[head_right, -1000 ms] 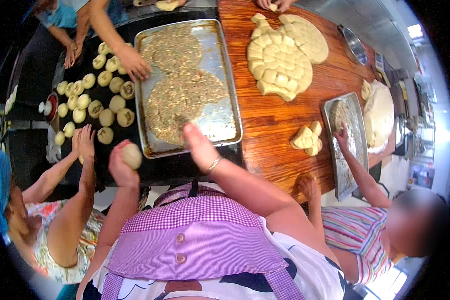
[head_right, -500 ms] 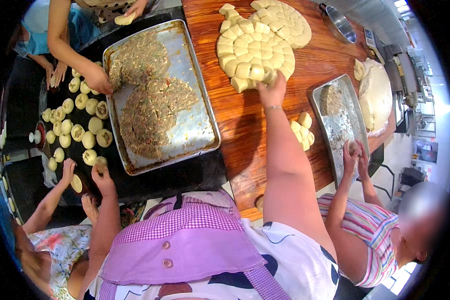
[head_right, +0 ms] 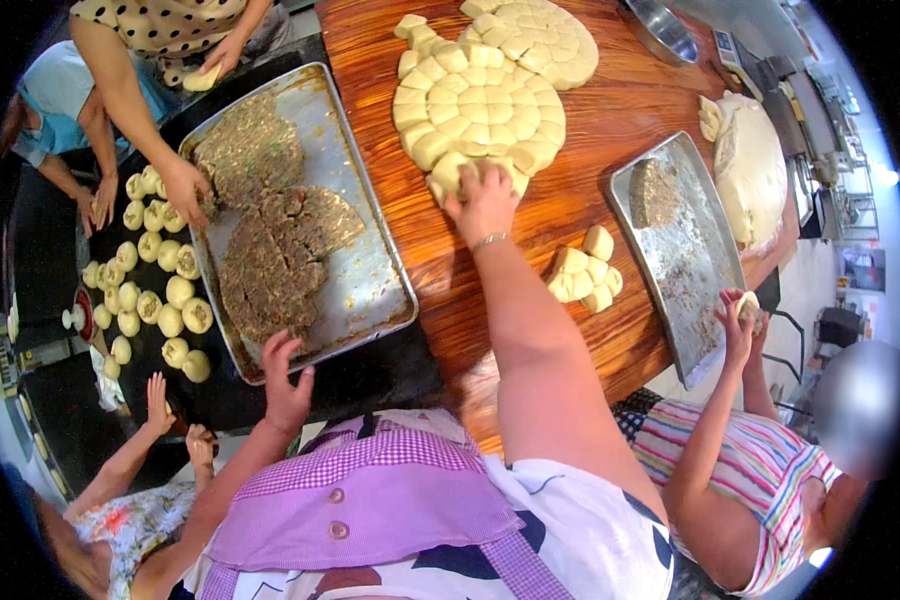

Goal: The person prepares bread rolls by hand by taking pieces of dough, adding a savory filling, and then pinching the dough together to seal it into a ball.

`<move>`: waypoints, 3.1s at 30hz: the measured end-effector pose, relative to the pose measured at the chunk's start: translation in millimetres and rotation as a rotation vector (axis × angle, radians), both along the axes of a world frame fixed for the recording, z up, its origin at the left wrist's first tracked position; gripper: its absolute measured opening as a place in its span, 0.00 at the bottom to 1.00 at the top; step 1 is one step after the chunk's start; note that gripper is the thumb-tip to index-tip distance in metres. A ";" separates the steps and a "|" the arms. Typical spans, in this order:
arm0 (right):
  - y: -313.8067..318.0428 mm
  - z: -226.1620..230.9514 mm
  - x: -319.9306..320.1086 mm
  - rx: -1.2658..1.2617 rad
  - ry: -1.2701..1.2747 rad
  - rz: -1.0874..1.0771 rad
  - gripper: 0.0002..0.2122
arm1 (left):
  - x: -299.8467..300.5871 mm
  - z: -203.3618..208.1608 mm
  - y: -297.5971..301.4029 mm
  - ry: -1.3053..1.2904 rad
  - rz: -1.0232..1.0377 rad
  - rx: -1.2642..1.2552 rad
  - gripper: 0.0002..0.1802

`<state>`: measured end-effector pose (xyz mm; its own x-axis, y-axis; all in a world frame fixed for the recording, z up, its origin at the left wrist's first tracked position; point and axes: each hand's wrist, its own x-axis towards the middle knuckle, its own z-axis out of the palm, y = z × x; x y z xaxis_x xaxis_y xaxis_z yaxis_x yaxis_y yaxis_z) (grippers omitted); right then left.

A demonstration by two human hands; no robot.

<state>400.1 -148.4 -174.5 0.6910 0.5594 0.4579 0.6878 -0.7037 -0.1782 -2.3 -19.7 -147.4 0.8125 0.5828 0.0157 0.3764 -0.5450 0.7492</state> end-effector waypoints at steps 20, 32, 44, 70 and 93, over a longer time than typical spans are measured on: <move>-40.1 -20.5 20.2 1.195 1.173 -0.150 0.17 | 321.9 -64.9 -7.3 -0.234 0.205 -1.029 0.36; -76.1 -18.3 -30.8 0.629 1.088 -0.083 0.28 | 303.7 -21.3 -72.7 -0.117 -0.032 -1.105 0.39; -179.5 40.0 -92.1 0.215 0.743 -0.229 0.28 | 323.5 3.5 -101.5 0.010 -1.059 0.309 0.35; -300.3 4.7 -274.2 0.206 0.744 -0.371 0.46 | 180.5 -40.5 -81.6 -0.173 -0.607 -0.126 0.21; 12.2 132.1 -304.5 0.168 1.479 0.673 0.31 | -38.5 34.4 -13.4 -0.395 0.027 -0.128 0.36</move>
